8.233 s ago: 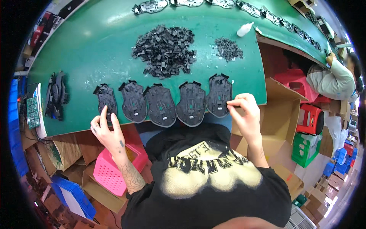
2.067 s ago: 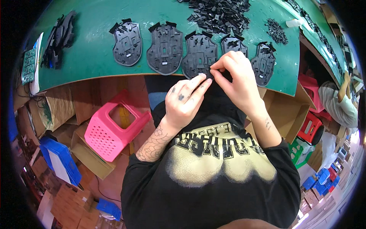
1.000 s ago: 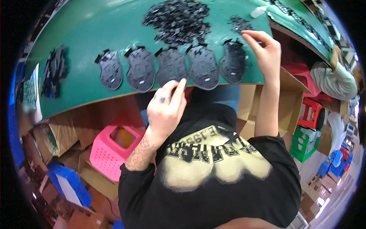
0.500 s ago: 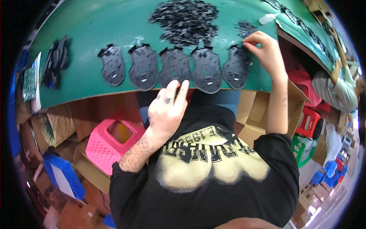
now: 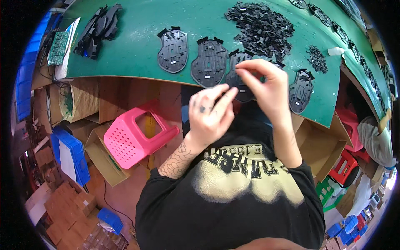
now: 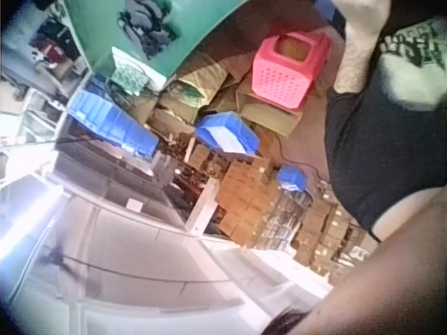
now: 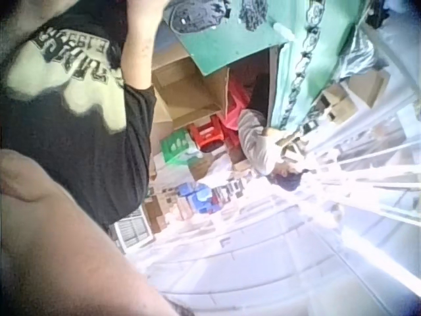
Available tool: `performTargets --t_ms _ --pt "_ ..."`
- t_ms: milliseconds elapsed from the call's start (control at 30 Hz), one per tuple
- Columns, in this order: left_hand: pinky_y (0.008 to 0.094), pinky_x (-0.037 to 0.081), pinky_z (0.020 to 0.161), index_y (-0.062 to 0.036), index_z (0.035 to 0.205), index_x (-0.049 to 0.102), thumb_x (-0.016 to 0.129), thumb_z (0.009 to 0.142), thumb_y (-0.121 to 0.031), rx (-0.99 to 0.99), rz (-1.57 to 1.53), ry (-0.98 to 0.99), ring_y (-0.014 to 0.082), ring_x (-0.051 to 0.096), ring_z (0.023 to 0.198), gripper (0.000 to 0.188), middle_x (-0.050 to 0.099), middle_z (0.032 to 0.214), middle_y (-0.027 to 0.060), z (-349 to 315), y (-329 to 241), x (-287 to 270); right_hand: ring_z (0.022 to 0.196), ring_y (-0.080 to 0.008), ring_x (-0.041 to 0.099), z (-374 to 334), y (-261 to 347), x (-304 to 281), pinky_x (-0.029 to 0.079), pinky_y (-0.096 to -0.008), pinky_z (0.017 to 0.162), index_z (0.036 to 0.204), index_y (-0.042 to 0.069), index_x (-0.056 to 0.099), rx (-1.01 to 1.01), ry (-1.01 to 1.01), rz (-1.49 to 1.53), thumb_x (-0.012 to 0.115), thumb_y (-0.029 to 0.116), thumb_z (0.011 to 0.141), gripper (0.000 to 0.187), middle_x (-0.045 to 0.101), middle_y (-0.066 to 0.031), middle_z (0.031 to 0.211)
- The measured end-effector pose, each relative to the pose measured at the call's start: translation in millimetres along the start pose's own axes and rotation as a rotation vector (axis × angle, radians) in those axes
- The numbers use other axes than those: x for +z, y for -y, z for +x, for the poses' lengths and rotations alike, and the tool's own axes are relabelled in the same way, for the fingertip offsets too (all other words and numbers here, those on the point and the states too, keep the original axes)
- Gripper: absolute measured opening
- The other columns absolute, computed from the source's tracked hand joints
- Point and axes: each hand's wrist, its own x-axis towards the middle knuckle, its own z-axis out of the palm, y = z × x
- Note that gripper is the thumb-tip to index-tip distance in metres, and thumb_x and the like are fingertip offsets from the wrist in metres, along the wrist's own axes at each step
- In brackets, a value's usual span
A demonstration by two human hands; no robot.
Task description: Assembling the bottom housing of computer mice by applying glue and attaching internal components on an assembly line.
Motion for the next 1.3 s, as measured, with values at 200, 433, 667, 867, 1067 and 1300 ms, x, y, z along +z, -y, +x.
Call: performTargets --t_ms 200,433,667,867,1067,1300 --pt "0.0367 0.041 0.089 -0.0061 0.107 0.065 0.064 0.074 -0.006 -0.055 0.1 -0.02 0.0232 0.055 0.104 0.033 0.06 0.109 0.0056 -6.7 26.6 -2.3 0.086 -0.025 0.054 2.4 -12.1 30.6 0.043 -0.034 0.076 0.083 0.006 0.067 -0.28 -0.019 -0.319 0.07 0.008 0.072 0.012 0.058 -0.0063 0.084" --pt "0.0356 0.04 0.089 -0.0061 0.107 0.066 0.064 0.073 -0.006 -0.03 0.101 -0.019 0.0216 0.055 0.104 0.034 0.061 0.109 0.0046 -4.8 29.1 -2.3 0.087 -0.0234 0.053 1.2 -15.2 40.3 0.04 -0.0361 0.073 0.079 0.012 0.066 -0.298 -0.049 -0.415 0.069 0.014 0.073 0.008 0.058 -0.0014 0.081" --pt "0.036 0.04 0.089 -0.006 0.107 0.066 0.063 0.073 -0.005 -0.009 0.094 -0.011 0.0213 0.055 0.103 0.034 0.061 0.109 0.0039 -5.1 31.8 -2.0 0.086 -0.0237 0.053 2.1 -15.3 42.4 0.039 -0.037 0.072 0.078 0.011 0.064 -0.288 -0.055 -0.428 0.069 0.013 0.071 0.009 0.058 -0.0021 0.08" --pt "0.0359 0.04 0.089 -0.0061 0.107 0.066 0.062 0.073 -0.005 0.007 0.089 0.001 0.0212 0.055 0.104 0.035 0.061 0.109 0.0039 -5.9 34.4 -2.5 0.085 -0.025 0.053 4.8 -12.4 41.8 0.041 -0.0371 0.074 0.077 0.009 0.062 -0.247 -0.014 -0.465 0.069 0.012 0.071 0.01 0.057 -0.0034 0.079" --pt "0.0359 0.04 0.089 -0.0064 0.108 0.066 0.062 0.074 -0.006 0.009 0.102 0.008 0.021 0.056 0.104 0.034 0.061 0.109 0.0038 -5.8 35.3 -3.5 0.08 -0.0235 0.053 6.7 -9.8 39.2 0.042 -0.0345 0.074 0.079 0.007 0.063 -0.265 -0.033 -0.47 0.07 0.009 0.072 0.009 0.059 -0.004 0.078" --pt "0.0356 0.04 0.089 -0.0065 0.107 0.066 0.062 0.073 -0.005 0.013 0.095 0.003 0.0208 0.056 0.103 0.034 0.061 0.109 0.0033 -6.0 35.1 -2.9 0.08 -0.0234 0.052 6.2 -11.6 37.8 0.041 -0.0346 0.074 0.078 0.007 0.064 -0.239 0.013 -0.423 0.069 0.01 0.073 0.008 0.059 -0.0041 0.077"
